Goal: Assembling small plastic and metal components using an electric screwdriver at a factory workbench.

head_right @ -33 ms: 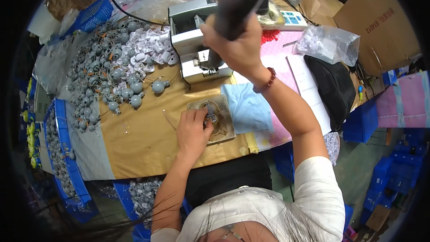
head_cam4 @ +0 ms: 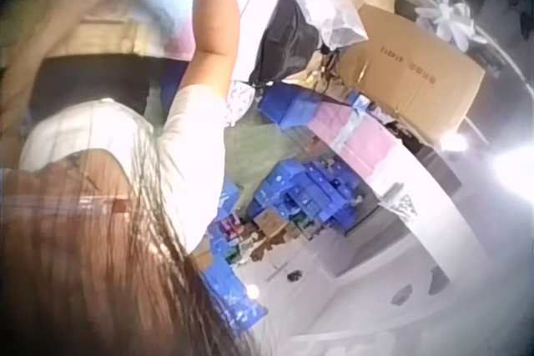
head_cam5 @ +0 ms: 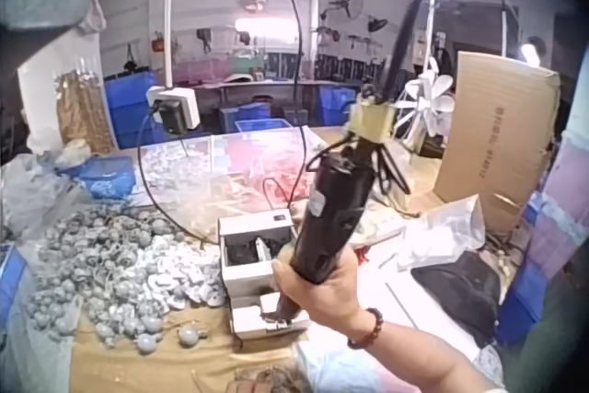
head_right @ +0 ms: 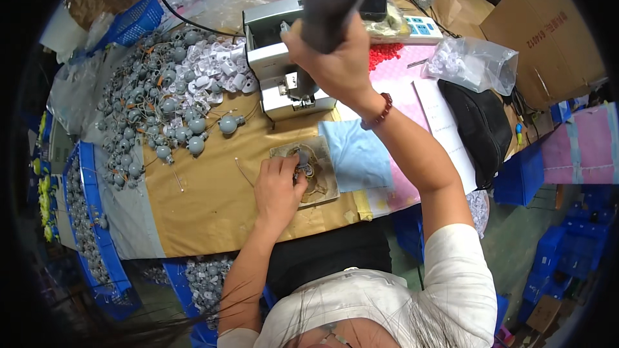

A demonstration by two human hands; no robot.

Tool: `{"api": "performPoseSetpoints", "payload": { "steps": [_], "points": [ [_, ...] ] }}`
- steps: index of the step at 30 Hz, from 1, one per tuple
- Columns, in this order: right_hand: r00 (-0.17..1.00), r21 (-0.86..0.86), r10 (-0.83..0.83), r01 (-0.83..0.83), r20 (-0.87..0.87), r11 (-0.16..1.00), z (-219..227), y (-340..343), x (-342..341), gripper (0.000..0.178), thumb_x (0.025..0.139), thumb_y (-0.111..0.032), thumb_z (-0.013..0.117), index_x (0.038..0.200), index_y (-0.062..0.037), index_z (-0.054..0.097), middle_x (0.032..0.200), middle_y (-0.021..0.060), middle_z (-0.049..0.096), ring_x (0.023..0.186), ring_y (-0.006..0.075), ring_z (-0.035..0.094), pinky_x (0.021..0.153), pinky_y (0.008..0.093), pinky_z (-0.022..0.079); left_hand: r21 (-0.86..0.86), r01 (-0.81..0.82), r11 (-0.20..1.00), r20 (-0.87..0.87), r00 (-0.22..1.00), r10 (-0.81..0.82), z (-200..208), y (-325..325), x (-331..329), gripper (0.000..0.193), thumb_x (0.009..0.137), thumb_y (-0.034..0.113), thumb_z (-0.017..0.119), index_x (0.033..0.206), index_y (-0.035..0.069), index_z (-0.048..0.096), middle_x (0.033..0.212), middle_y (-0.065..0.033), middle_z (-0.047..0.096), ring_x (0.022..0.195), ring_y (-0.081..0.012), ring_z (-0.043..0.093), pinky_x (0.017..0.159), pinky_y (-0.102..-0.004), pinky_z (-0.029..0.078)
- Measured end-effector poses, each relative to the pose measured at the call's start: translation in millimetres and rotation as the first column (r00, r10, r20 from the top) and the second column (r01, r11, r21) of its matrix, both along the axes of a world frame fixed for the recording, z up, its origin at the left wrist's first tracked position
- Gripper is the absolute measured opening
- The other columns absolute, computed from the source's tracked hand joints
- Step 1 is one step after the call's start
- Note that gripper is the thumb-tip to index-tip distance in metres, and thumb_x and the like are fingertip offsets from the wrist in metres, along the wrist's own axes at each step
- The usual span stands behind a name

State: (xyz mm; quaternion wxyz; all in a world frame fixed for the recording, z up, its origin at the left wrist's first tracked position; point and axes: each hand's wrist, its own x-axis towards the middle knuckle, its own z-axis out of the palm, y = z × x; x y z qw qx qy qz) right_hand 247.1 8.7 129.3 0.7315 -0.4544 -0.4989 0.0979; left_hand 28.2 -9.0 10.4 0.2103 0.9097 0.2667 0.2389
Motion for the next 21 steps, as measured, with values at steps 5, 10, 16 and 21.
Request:
{"api": "performPoseSetpoints", "payload": {
  "steps": [5,10,16,21],
  "points": [
    [1.0,-0.098,-0.01,0.01,0.005,0.995,-6,27,1,0.028,0.088,0.003,0.071,0.111,0.0005,0.055,0.079,0.0038,0.066,0.065,0.011,0.063,0.063,0.0265,0.052,-0.019,0.001,1.0,-0.004,1.0,-0.001,0,0,0,0.031,0.078,0.013,0.073,0.108,0.008,0.066,0.096,-0.0088,0.061,0.094,-0.0316,0.058,0.078,-0.0424,0.051],
    [0.995,-0.348,0.018,-0.052,-0.101,0.936,-11,28,-3,0.04,0.08,-0.009,0.078,0.109,-0.0007,0.052,0.079,0.0036,0.063,0.064,0.0113,0.063,0.057,0.0268,0.051,-0.014,0.0,1.0,0.005,1.0,0.0,-2,1,-2,0.031,0.078,0.013,0.073,0.107,0.008,0.066,0.095,-0.0089,0.06,0.093,-0.0314,0.058,0.078,-0.0426,0.051],
    [0.969,-0.404,0.096,-0.184,-0.228,0.896,-21,-30,-50,0.057,0.077,-0.007,0.079,0.127,-0.0014,0.053,0.094,0.0018,0.062,0.083,0.0087,0.059,0.073,0.028,0.051,-0.057,-0.008,0.998,-0.013,1.0,0.007,0,0,0,0.034,0.077,0.014,0.074,0.109,0.008,0.064,0.097,-0.0093,0.06,0.095,-0.0324,0.057,0.077,-0.044,0.051],
    [0.955,-0.338,0.151,-0.234,-0.255,0.911,-36,-47,-69,0.062,0.078,-0.002,0.079,0.132,0.0012,0.049,0.109,0.0058,0.063,0.098,0.0116,0.058,0.085,0.0288,0.049,0.001,0.024,1.0,0.019,1.0,-0.024,-2,3,-2,0.031,0.078,0.012,0.07,0.108,0.007,0.064,0.098,-0.0084,0.061,0.093,-0.0313,0.057,0.074,-0.0427,0.052]
  ]
}}
